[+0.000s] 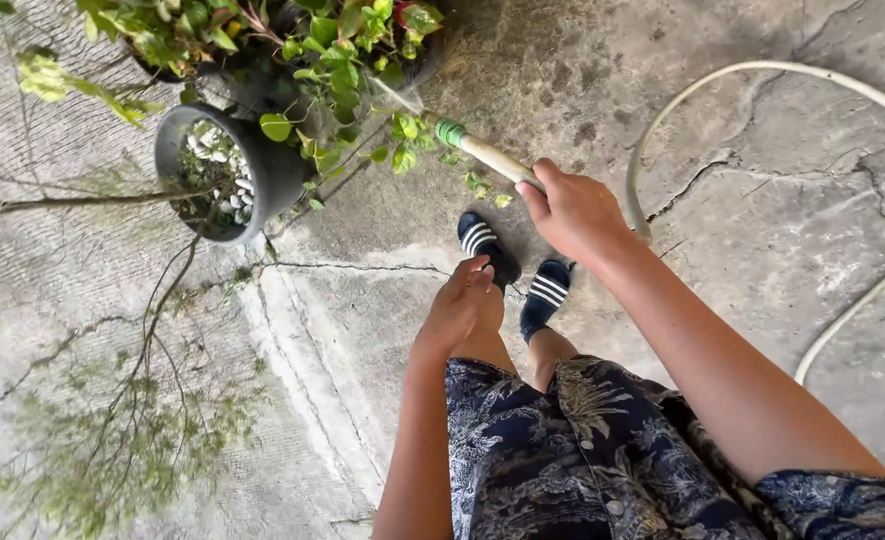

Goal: Water several potted plants and garden foliage using a garden hose.

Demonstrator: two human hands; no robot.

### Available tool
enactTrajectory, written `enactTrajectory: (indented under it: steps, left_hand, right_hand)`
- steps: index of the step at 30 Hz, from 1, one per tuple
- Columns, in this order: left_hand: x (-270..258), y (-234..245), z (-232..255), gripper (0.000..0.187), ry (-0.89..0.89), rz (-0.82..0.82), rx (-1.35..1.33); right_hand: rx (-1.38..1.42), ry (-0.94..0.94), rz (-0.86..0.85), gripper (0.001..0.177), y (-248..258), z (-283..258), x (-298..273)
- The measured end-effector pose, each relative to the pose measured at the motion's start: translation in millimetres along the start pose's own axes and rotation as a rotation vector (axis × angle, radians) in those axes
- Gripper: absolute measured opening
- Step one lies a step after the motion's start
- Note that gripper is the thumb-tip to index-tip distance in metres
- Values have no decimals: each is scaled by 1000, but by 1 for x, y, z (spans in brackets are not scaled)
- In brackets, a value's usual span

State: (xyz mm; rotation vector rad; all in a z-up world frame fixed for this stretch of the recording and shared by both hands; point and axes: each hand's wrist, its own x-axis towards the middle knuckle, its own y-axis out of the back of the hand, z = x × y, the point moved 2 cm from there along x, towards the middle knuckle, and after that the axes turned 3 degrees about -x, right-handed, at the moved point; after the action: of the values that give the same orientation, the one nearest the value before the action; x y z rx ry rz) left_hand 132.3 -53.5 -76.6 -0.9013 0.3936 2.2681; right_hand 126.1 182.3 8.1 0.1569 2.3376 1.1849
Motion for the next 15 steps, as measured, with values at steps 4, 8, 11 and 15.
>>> enactTrajectory:
  steps: [4,8,11,15]
  left_hand:
    - [-22,8,20,50,180,36,0]
    - [-22,13,3,51,19,3,-39]
    - [-22,14,14,50,18,-3,-48]
    - [-26,14,34,51,63,5,-37]
  right_hand:
    - [-2,37,48,28,-8,4,5]
    - [1,49,67,30,-5,1,8]
    - [26,33,46,30,1,-4,10]
    - [5,-8,12,33,5,-8,10]
